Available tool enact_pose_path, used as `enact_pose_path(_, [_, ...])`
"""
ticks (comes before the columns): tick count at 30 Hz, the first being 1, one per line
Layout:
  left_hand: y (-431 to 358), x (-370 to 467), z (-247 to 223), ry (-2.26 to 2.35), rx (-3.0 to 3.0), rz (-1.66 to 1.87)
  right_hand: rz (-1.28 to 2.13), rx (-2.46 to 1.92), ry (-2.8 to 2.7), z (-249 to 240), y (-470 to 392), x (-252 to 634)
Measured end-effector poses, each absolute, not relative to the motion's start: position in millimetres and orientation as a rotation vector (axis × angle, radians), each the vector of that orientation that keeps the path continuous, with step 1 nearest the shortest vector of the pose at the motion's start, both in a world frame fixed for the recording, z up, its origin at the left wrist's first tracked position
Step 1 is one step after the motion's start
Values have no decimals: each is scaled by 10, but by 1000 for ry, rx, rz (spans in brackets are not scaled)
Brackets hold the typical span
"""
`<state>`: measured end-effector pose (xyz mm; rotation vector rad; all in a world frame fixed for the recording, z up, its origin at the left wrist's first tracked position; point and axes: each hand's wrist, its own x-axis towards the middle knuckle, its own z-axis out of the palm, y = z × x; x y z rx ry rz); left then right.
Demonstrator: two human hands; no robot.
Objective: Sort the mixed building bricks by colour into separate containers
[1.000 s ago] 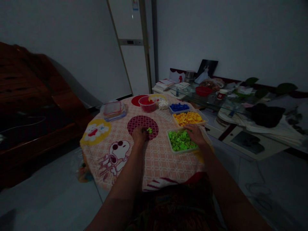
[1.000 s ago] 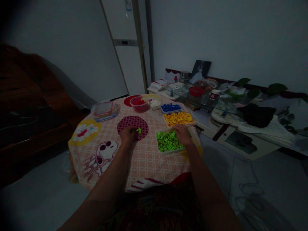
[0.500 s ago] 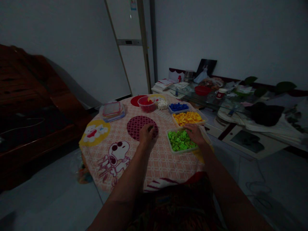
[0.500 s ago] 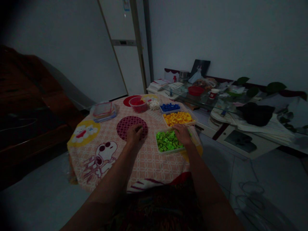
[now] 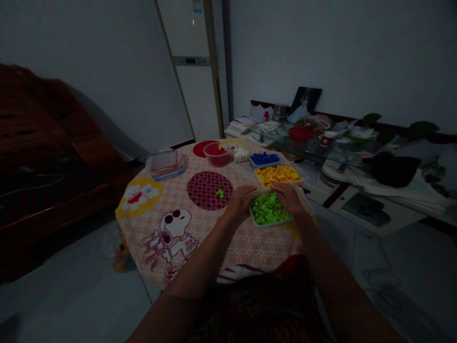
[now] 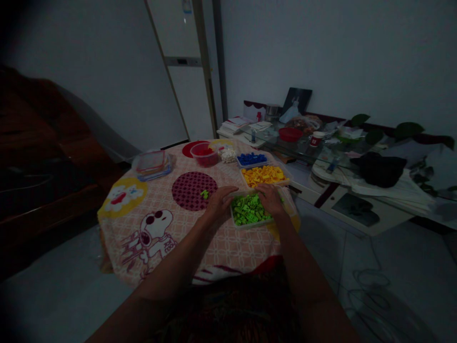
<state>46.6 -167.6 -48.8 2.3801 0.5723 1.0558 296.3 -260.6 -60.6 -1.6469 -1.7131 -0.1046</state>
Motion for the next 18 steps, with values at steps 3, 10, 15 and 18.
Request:
enact_pose_path(3, [-1548, 365, -537, 724, 2367, 1078, -95, -1665, -1703, -613, -2603, 2960])
enact_pose_path(10, [-1214, -24, -608, 1273, 2230, 1115, -75, -1661, -1686, -600, -2600, 2947])
enact_pose_path(15, [-1084, -194, -659, 1437, 2241, 915, -60, -1632, -1662, -594, -2609, 2940])
enact_pose_path(18, [-1057, -213, -671, 1483, 2273, 843, -56, -1628, -1646, -596, -2609, 2934])
